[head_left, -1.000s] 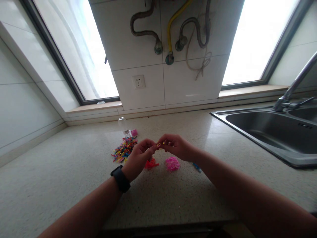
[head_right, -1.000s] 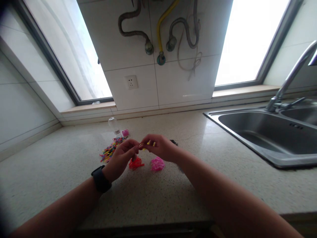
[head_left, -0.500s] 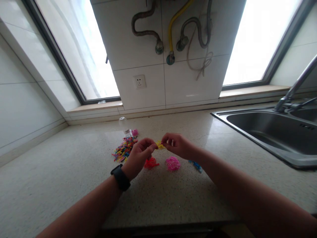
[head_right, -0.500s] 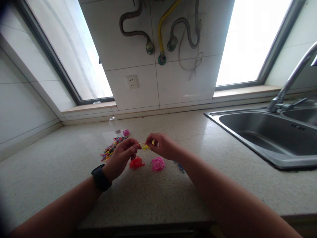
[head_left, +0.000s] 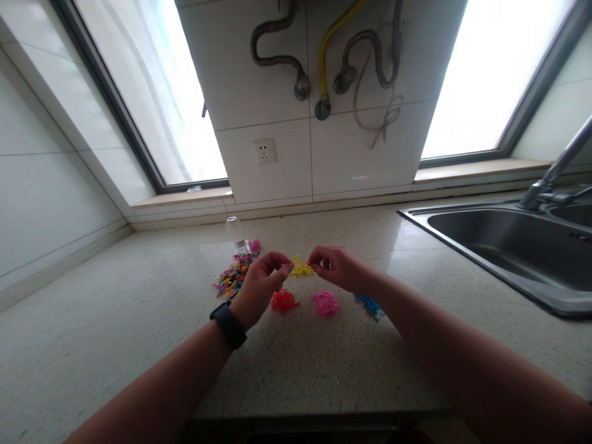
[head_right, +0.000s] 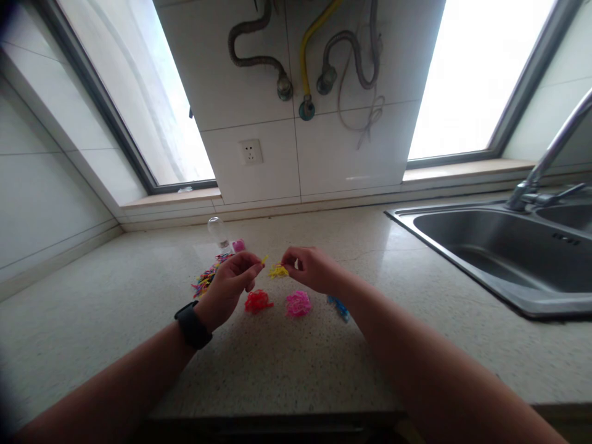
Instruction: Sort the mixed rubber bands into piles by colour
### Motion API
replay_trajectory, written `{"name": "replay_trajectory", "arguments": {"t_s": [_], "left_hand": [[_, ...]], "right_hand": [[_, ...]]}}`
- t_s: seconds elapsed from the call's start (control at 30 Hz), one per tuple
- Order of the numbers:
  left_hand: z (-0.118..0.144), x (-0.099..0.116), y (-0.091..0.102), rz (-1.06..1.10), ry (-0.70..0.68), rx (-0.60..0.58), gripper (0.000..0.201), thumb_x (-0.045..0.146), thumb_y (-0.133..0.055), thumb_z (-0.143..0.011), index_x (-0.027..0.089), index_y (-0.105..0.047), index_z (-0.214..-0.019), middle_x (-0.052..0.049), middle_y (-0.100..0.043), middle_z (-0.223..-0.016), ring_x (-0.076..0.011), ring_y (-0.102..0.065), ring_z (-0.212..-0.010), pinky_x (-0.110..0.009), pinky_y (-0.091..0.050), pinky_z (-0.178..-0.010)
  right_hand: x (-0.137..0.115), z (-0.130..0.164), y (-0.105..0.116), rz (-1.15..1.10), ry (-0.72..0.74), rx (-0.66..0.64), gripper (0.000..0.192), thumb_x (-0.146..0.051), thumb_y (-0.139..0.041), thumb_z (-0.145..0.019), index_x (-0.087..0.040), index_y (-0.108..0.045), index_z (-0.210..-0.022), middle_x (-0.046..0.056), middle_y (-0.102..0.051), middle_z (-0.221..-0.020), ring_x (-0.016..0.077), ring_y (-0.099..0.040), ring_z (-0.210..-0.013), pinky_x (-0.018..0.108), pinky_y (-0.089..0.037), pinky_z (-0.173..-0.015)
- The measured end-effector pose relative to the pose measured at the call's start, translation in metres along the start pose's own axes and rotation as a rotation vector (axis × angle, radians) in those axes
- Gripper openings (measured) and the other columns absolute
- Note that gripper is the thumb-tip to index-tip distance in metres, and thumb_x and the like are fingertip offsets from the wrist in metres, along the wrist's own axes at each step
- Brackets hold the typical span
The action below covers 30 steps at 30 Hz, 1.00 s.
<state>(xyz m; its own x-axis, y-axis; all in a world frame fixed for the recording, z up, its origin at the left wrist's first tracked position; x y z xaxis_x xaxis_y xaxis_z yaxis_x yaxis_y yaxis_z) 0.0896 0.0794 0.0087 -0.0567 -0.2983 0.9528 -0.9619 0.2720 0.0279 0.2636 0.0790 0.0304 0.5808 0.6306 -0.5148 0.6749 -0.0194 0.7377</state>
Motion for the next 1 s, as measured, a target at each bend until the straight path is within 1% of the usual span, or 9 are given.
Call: {"name": "replay_trajectory", "arguments": {"t_s": [0.23,0.43,0.57,0.63,0.67,0.73,0.83,0.9,1.0], "left_hand": [[-0.001,-0.001,0.001,-0.004,-0.004,0.004,0.017,0.029,-0.072,-0.081,0.016,-0.065,-0.09,0.002,-0.054,-0.079,-0.0041,-0.043,-0.055,-0.017,-0.036,-0.05],[0.0,-0.001,0.001,0.092,0.058,0.005,0.018,0.029,-0.074,-0.079,0.016,-0.07,-0.091,0.0,-0.062,-0.082,-0.0033,-0.043,-0.053,-0.018,-0.035,-0.048],[-0.001,0.0,0.003,0.122,0.068,0.021,0.02,0.029,-0.075,-0.078,0.016,-0.073,-0.093,-0.003,-0.066,-0.09,-0.0027,-0.043,-0.053,-0.018,-0.034,-0.049],[-0.002,-0.002,0.005,0.111,0.073,0.02,0.023,0.031,-0.073,-0.08,0.017,-0.073,-0.097,-0.004,-0.066,-0.096,-0.0027,-0.042,-0.054,-0.019,-0.035,-0.049],[-0.003,-0.003,0.006,0.089,0.073,0.018,0.024,0.032,-0.071,-0.082,0.017,-0.073,-0.101,-0.005,-0.066,-0.097,-0.0029,-0.042,-0.054,-0.019,-0.035,-0.049],[-0.006,-0.006,0.009,-0.021,0.067,0.007,0.028,0.033,-0.066,-0.085,0.017,-0.071,-0.107,-0.004,-0.064,-0.092,-0.0042,-0.042,-0.053,-0.02,-0.035,-0.049],[-0.01,-0.008,0.014,-0.31,0.027,-0.025,0.033,0.034,-0.061,-0.088,0.016,-0.069,-0.115,-0.003,-0.062,-0.085,-0.0075,-0.045,-0.056,-0.022,-0.039,-0.051],[-0.011,-0.008,0.014,-0.477,-0.01,-0.068,0.035,0.033,-0.058,-0.089,0.016,-0.067,-0.118,-0.006,-0.063,-0.09,-0.0104,-0.051,-0.064,-0.024,-0.043,-0.056],[-0.011,-0.007,0.012,-0.591,-0.052,-0.128,0.037,0.031,-0.057,-0.089,0.016,-0.065,-0.122,-0.009,-0.064,-0.102,-0.0156,-0.059,-0.079,-0.027,-0.048,-0.066]], "right_hand": [[0.002,0.001,-0.001,0.052,0.004,-0.021,0.011,-0.019,-0.059,-0.085,-0.019,-0.067,-0.092,0.0,-0.067,-0.075,0.011,-0.056,-0.065,0.023,-0.038,-0.063],[0.002,0.0,-0.002,0.064,0.001,-0.041,0.012,-0.02,-0.059,-0.085,-0.019,-0.068,-0.093,0.0,-0.068,-0.077,0.011,-0.056,-0.066,0.023,-0.037,-0.063],[0.002,0.0,-0.002,0.08,0.001,-0.047,0.012,-0.019,-0.059,-0.085,-0.019,-0.068,-0.093,0.0,-0.068,-0.077,0.0107,-0.056,-0.065,0.023,-0.036,-0.063],[0.002,0.0,-0.001,0.093,0.002,-0.045,0.012,-0.019,-0.06,-0.085,-0.02,-0.068,-0.093,0.0,-0.068,-0.077,0.0104,-0.055,-0.064,0.023,-0.036,-0.063],[0.002,0.0,-0.001,0.1,0.004,-0.045,0.012,-0.019,-0.06,-0.085,-0.02,-0.068,-0.094,0.0,-0.068,-0.077,0.0103,-0.055,-0.064,0.023,-0.036,-0.063],[0.001,0.0,-0.001,0.114,0.01,-0.046,0.013,-0.019,-0.06,-0.085,-0.02,-0.068,-0.094,-0.001,-0.068,-0.076,0.0102,-0.055,-0.064,0.023,-0.035,-0.063],[0.0,0.0,-0.001,0.131,0.022,-0.049,0.014,-0.02,-0.059,-0.086,-0.02,-0.069,-0.096,0.0,-0.067,-0.076,0.0103,-0.055,-0.064,0.023,-0.035,-0.063],[0.0,0.0,0.0,0.139,0.024,-0.053,0.014,-0.02,-0.059,-0.086,-0.021,-0.069,-0.096,0.0,-0.067,-0.076,0.0104,-0.055,-0.065,0.023,-0.035,-0.063],[-0.001,0.0,0.0,0.148,0.018,-0.062,0.015,-0.021,-0.059,-0.087,-0.02,-0.069,-0.097,0.0,-0.067,-0.076,0.0102,-0.055,-0.064,0.023,-0.034,-0.063]]}}
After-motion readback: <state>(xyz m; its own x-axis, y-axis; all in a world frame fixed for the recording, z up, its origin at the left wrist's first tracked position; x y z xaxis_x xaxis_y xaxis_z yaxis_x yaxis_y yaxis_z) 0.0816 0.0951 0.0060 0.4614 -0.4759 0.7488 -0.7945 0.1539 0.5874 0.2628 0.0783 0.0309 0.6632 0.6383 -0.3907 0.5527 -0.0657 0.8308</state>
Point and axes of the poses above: each hand's wrist, its own z-axis away from the middle knuckle, its own y-axis out of the back of the hand, x = y × z, the point moved 7 cm from there along -z, towards the middle knuckle
